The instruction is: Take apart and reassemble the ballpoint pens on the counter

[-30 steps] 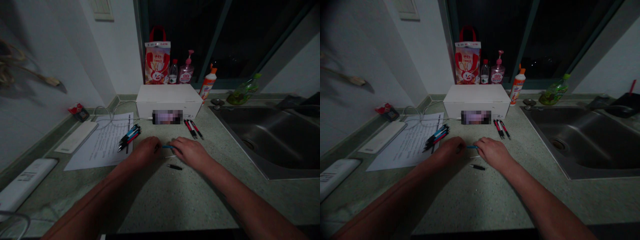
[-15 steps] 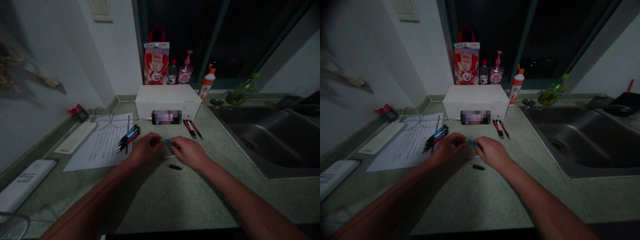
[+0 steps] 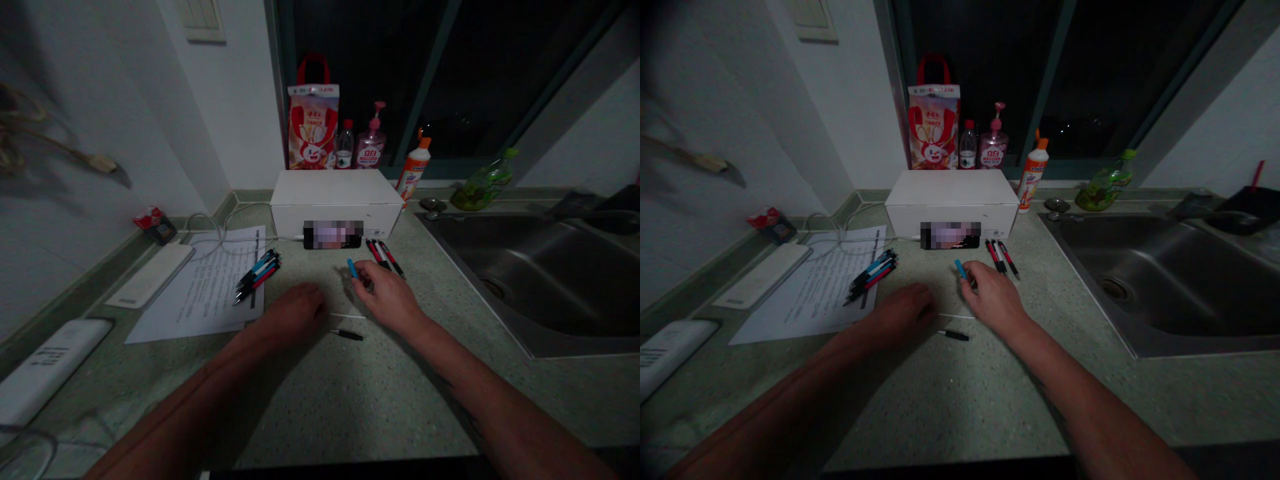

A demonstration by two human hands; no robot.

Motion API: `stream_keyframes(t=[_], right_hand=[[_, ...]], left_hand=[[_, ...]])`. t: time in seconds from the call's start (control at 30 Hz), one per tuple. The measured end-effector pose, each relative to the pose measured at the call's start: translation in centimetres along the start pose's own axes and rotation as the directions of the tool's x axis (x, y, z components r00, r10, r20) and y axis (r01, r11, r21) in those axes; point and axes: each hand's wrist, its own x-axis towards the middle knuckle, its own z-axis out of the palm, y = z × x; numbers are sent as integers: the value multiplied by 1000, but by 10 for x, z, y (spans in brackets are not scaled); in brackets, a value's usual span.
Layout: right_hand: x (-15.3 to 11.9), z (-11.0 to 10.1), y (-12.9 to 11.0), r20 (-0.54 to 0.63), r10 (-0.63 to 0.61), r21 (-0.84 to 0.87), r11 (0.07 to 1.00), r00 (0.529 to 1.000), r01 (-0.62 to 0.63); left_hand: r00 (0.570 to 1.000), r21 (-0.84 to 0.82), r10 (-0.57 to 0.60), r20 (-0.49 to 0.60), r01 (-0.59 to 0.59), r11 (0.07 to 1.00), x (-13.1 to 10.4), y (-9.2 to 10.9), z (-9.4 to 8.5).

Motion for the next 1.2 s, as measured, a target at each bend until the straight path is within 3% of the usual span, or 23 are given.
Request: stream_keyframes(t=[0.13,0.23,0.37,0.5,0.6,0.87,1.07,1.13,1.2], right_hand=[[2,-6,8,-68,-36,-134,991,997,27],[4,-10,14,-71,-29,-227,974,997,13],[5,-13,18,-46,-17,-298,955,999,2],[5,-12,15,-32,-51,-308,950,998,39],[4,-11,12,-13,-84,-298,951,996,77],[3,-9,2,87,-159,-260,949,983,176],[-3,2,-9,207,-274,-186,932,939,312],[-5,4,-10,219,-286,-146,936,933,322],[-6,5,-9,209,-266,-115,949,941,294]], left_hand=[[996,-57,-41,-84,36,998,2,-3,-2],[982,-136,-5,-189,-21,991,1,-6,-5],[928,-147,10,-371,-69,987,0,-11,-8],[876,-115,-39,-481,-18,993,1,-16,-8],[873,-103,-53,-485,3,995,2,-18,-7],[913,22,-21,-406,33,999,-1,-10,-13],[937,83,73,-342,-48,995,0,-8,-3],[926,53,68,-371,-52,997,0,-8,0],[885,32,44,-463,-33,999,-2,-6,1]])
